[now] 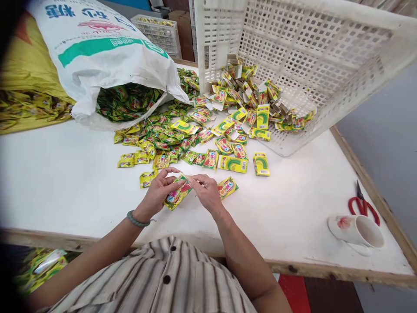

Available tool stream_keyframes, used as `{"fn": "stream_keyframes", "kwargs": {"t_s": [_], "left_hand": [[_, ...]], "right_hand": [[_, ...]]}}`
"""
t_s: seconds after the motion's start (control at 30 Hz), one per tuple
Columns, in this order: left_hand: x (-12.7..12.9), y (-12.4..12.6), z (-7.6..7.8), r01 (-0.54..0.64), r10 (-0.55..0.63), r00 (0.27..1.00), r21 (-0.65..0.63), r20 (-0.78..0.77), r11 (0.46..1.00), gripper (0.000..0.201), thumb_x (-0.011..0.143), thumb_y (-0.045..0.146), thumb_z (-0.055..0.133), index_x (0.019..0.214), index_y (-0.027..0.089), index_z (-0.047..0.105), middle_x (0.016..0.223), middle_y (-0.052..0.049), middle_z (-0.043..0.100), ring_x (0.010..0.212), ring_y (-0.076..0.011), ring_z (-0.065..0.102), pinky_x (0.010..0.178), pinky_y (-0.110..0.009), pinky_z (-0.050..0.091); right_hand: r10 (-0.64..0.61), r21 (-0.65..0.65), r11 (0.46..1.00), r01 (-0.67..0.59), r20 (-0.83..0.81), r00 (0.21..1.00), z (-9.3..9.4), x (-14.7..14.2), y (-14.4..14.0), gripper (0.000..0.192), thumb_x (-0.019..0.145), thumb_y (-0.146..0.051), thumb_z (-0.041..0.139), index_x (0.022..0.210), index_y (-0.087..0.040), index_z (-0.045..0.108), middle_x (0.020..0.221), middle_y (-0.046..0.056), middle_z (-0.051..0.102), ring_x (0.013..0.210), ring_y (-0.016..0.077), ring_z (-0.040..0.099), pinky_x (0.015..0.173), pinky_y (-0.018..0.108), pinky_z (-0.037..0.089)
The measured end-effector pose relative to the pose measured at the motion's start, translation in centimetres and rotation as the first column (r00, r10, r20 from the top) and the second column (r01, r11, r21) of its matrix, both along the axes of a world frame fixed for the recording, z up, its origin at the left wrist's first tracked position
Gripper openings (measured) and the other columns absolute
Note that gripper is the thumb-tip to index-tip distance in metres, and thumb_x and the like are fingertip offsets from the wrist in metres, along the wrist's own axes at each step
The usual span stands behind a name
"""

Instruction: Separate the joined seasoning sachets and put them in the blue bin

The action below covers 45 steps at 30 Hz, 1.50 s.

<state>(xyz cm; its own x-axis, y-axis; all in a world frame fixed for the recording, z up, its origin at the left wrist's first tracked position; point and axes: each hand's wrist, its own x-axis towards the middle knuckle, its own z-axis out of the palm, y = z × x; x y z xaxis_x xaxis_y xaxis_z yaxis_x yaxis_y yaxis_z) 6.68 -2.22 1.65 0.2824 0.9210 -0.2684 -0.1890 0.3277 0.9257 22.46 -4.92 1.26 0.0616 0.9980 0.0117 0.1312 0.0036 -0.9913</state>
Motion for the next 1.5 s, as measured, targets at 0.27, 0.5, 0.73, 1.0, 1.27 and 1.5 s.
{"fn": "stream_keyframes", "kwargs": {"t_s": [0.27,0.5,0.73,1.0,1.27,1.5], "left_hand": [[0.1,-0.2,0.4,0.035,-0.036,0.998,-0.015,-0.045,0.999,0.050,0.061,0.034,0.084,0.099,0.019,0.054,0.061,0.005,0.066,0.051,-0.0125,0.062,0.050,-0.021,0.046],[-0.5,0.1,0.5,0.133,-0.132,0.990,0.029,-0.059,0.991,0.046,0.065,0.034,0.083,0.101,0.019,0.059,0.066,0.001,0.071,0.054,-0.0129,0.063,0.049,-0.020,0.045],[-0.6,-0.1,0.4,0.067,-0.062,0.995,0.063,-0.076,0.996,0.043,0.068,0.040,0.081,0.098,0.016,0.061,0.068,-0.002,0.072,0.058,-0.0148,0.065,0.053,-0.023,0.048],[0.5,-0.4,1.7,-0.106,0.103,0.993,0.044,0.066,0.993,0.050,0.064,0.039,0.082,0.101,0.018,0.057,0.059,0.005,0.065,0.048,-0.0101,0.057,0.048,-0.020,0.043],[0.9,-1.0,1.9,-0.122,0.121,0.992,0.028,0.043,0.992,0.050,0.065,0.042,0.081,0.103,0.020,0.056,0.059,0.006,0.061,0.047,-0.0098,0.053,0.047,-0.020,0.041],[-7.4,-0.3,5.2,-0.005,0.200,0.773,0.310,-0.602,0.951,0.047,0.068,0.051,0.074,0.102,0.020,0.067,0.063,0.001,0.067,0.057,-0.0150,0.056,0.051,-0.022,0.038]], "right_hand": [[-0.028,-0.077,0.997,0.024,-0.048,0.998,0.0,0.4,0.1,0.021,0.077,-0.038,0.067,0.083,-0.019,0.074,0.075,0.002,0.072,0.070,0.0162,0.062,0.068,0.029,0.048],[0.079,-0.144,0.982,-0.125,-0.291,0.954,-0.2,2.0,0.4,0.022,0.069,-0.037,0.074,0.081,-0.020,0.077,0.076,0.002,0.075,0.072,0.0182,0.066,0.073,0.032,0.050],[0.154,-0.048,0.987,-0.157,-0.054,0.987,0.8,2.0,-0.2,0.022,0.077,-0.032,0.065,0.093,-0.025,0.078,0.094,0.004,0.075,0.092,0.0230,0.065,0.087,0.038,0.048],[-0.044,-0.001,0.999,0.045,-0.223,0.974,0.1,-1.4,-0.9,0.039,0.081,-0.037,0.064,0.117,-0.025,0.069,0.105,0.004,0.073,0.096,0.0222,0.064,0.092,0.039,0.049],[-0.061,0.218,0.975,0.051,0.039,0.997,-0.1,-1.9,-1.1,0.032,0.084,-0.032,0.063,0.116,-0.028,0.069,0.105,0.004,0.071,0.099,0.0189,0.062,0.092,0.035,0.049],[-0.250,0.183,0.968,0.174,0.620,0.743,0.8,3.4,-0.4,0.037,0.084,-0.046,0.063,0.107,-0.018,0.071,0.110,0.017,0.068,0.110,0.0318,0.054,0.096,0.048,0.040]]}}
